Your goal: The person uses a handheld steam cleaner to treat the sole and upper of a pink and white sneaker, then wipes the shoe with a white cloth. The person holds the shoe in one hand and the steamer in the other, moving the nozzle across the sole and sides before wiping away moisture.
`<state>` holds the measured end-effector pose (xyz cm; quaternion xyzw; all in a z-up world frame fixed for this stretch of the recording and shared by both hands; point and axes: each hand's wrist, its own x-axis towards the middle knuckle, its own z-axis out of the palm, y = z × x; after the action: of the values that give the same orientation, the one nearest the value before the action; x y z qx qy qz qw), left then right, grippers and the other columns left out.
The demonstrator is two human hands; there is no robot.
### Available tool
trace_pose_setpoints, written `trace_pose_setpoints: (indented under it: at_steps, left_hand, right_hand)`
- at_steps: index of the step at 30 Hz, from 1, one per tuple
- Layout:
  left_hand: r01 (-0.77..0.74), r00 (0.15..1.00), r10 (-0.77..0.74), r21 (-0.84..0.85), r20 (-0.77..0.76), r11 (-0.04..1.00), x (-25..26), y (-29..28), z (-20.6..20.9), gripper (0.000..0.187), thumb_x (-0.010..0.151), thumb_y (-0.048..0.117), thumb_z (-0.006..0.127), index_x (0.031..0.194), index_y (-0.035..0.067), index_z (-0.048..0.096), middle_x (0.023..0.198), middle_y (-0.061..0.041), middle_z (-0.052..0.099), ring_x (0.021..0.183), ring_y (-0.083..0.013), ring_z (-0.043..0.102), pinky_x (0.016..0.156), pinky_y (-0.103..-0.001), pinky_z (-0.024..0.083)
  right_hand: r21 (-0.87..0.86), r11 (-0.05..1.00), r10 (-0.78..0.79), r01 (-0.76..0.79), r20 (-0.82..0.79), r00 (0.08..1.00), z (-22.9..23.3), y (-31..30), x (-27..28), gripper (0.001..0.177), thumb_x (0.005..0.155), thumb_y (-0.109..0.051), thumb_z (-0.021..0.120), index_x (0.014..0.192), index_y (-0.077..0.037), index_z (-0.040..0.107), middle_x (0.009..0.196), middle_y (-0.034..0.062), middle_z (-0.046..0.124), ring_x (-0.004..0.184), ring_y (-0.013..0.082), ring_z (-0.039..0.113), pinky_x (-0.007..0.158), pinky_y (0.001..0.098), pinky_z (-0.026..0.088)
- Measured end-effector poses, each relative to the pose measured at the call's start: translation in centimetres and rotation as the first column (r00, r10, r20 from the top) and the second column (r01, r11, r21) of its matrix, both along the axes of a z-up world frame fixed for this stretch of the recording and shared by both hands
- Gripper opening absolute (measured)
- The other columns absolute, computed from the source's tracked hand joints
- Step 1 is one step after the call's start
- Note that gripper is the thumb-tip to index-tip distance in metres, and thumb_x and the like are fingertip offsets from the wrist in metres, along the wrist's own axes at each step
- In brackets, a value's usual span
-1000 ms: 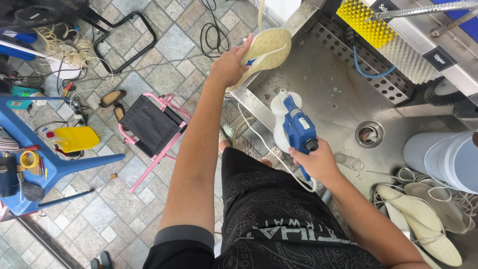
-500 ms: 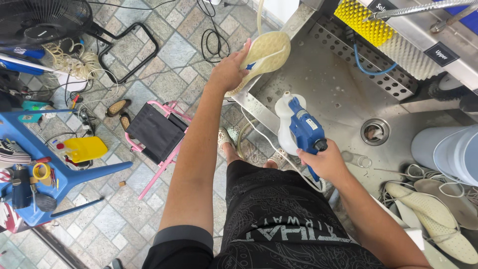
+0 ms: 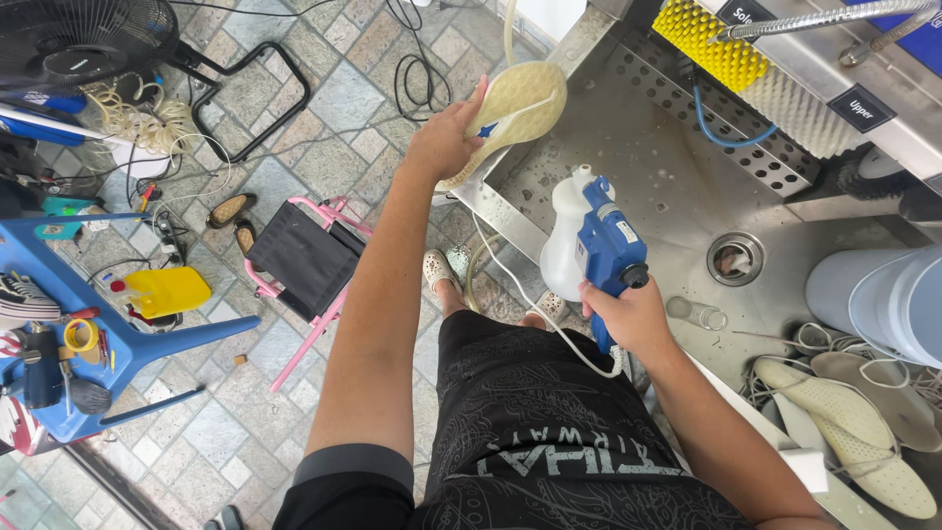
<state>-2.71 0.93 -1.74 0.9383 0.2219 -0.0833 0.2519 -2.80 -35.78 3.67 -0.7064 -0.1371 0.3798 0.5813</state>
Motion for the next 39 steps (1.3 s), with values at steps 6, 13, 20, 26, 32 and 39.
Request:
trace_pose_setpoints:
  at_steps: [6, 13, 20, 26, 32, 39]
  left_hand:
    - [-0.005, 1.000, 0.005, -0.004, -0.020, 1.000, 0.1, 0.1, 0.4, 0.093, 0.093, 0.032, 0.072, 0.160, 0.045, 0.008, 0.154, -0.001, 0.050, 0.135, -0.0307, 0.053, 0.109, -0.047, 0.044]
    - [-0.021, 0.999, 0.021, 0.000, -0.047, 1.000, 0.2, 0.0, 0.5, 0.092, 0.094, 0.034, 0.071, 0.159, 0.047, 0.008, 0.155, 0.000, 0.049, 0.136, -0.0301, 0.051, 0.110, -0.048, 0.042]
    - [-0.006, 0.998, 0.006, 0.001, -0.060, 1.000, 0.3, 0.2, 0.6, 0.093, 0.095, 0.036, 0.071, 0.159, 0.048, 0.005, 0.155, 0.000, 0.049, 0.136, -0.0301, 0.052, 0.111, -0.048, 0.043]
    - [-0.019, 0.998, 0.019, 0.005, -0.057, 1.000, 0.3, 0.1, 0.3, 0.092, 0.094, 0.037, 0.070, 0.158, 0.049, 0.005, 0.154, 0.001, 0.050, 0.135, -0.0288, 0.052, 0.111, -0.047, 0.042]
    - [0.018, 1.000, -0.018, -0.019, 0.004, 1.000, 0.1, 0.7, -0.1, 0.093, 0.095, 0.031, 0.071, 0.160, 0.045, 0.006, 0.154, -0.003, 0.051, 0.133, -0.0298, 0.055, 0.109, -0.046, 0.045]
    - [0.014, 1.000, -0.015, -0.037, -0.015, 0.999, 0.4, 0.9, -0.1, 0.094, 0.094, 0.032, 0.071, 0.160, 0.045, 0.005, 0.150, -0.003, 0.054, 0.132, -0.0286, 0.056, 0.108, -0.045, 0.046]
  right_hand:
    - [-0.037, 0.996, 0.084, -0.083, 0.030, 0.996, -0.4, -0.8, 0.7, 0.005, 0.088, -0.006, 0.069, 0.085, -0.001, 0.068, 0.068, 0.0034, 0.067, 0.062, 0.0114, 0.063, 0.059, 0.0287, 0.050]
    - [-0.090, 0.994, 0.068, -0.069, -0.013, 0.998, -0.4, -0.3, 0.7, 0.007, 0.087, -0.008, 0.070, 0.085, -0.002, 0.067, 0.067, 0.0032, 0.067, 0.061, 0.0110, 0.063, 0.058, 0.0291, 0.050]
    - [-0.045, 0.999, 0.026, -0.025, 0.016, 1.000, -0.2, 0.2, 0.1, 0.006, 0.088, -0.006, 0.069, 0.088, 0.000, 0.067, 0.067, 0.0043, 0.067, 0.061, 0.0121, 0.063, 0.059, 0.0293, 0.050]
    - [0.025, 1.000, 0.006, -0.006, 0.001, 1.000, 0.6, 0.4, 0.2, 0.006, 0.086, -0.002, 0.067, 0.092, 0.001, 0.066, 0.069, 0.0044, 0.066, 0.062, 0.0131, 0.064, 0.059, 0.0297, 0.052]
    - [0.115, 0.993, -0.014, 0.017, -0.026, 1.000, 1.0, 0.0, 1.3, 0.009, 0.085, 0.000, 0.066, 0.094, 0.000, 0.063, 0.075, 0.0038, 0.064, 0.061, 0.0137, 0.063, 0.057, 0.0299, 0.051]
    - [0.019, 0.999, 0.031, -0.031, -0.020, 0.999, 0.8, -0.1, 1.6, 0.010, 0.087, 0.000, 0.068, 0.096, 0.001, 0.065, 0.073, 0.0080, 0.065, 0.061, 0.0151, 0.063, 0.057, 0.0306, 0.050]
